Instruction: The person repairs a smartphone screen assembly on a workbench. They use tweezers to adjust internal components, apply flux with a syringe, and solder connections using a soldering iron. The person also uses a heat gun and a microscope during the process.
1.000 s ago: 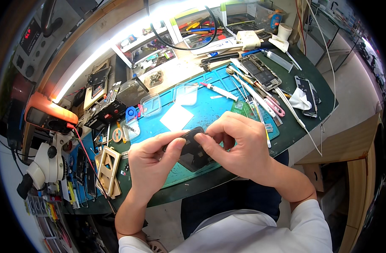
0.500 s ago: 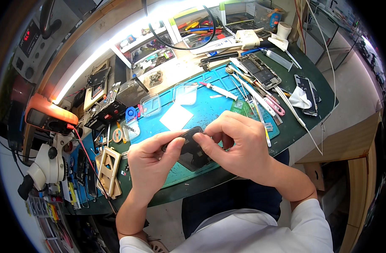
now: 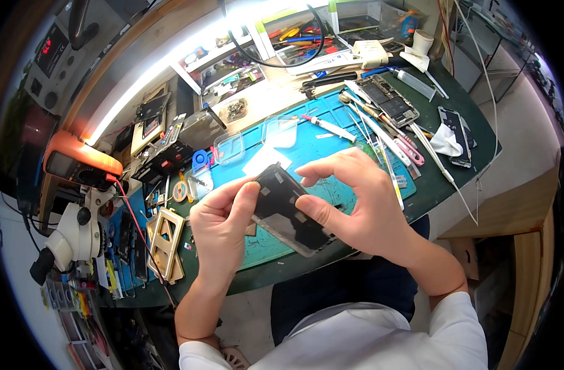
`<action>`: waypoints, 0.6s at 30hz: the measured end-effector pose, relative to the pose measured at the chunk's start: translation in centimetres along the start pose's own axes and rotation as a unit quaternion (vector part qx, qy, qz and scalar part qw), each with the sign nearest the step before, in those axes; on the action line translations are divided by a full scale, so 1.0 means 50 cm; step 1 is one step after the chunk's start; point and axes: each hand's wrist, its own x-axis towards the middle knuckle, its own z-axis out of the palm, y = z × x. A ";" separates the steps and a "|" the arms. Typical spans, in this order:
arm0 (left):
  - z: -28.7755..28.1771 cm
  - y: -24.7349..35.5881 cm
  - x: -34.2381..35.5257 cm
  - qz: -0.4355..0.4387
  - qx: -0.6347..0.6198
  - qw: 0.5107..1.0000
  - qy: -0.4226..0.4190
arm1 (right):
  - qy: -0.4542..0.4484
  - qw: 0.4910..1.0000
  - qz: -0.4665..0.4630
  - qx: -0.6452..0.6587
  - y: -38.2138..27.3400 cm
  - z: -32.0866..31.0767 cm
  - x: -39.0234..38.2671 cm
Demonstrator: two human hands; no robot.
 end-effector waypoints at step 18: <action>-0.070 0.013 -0.080 -0.248 -0.007 0.950 -0.187 | -0.290 0.892 0.298 0.175 -0.027 -0.025 -0.029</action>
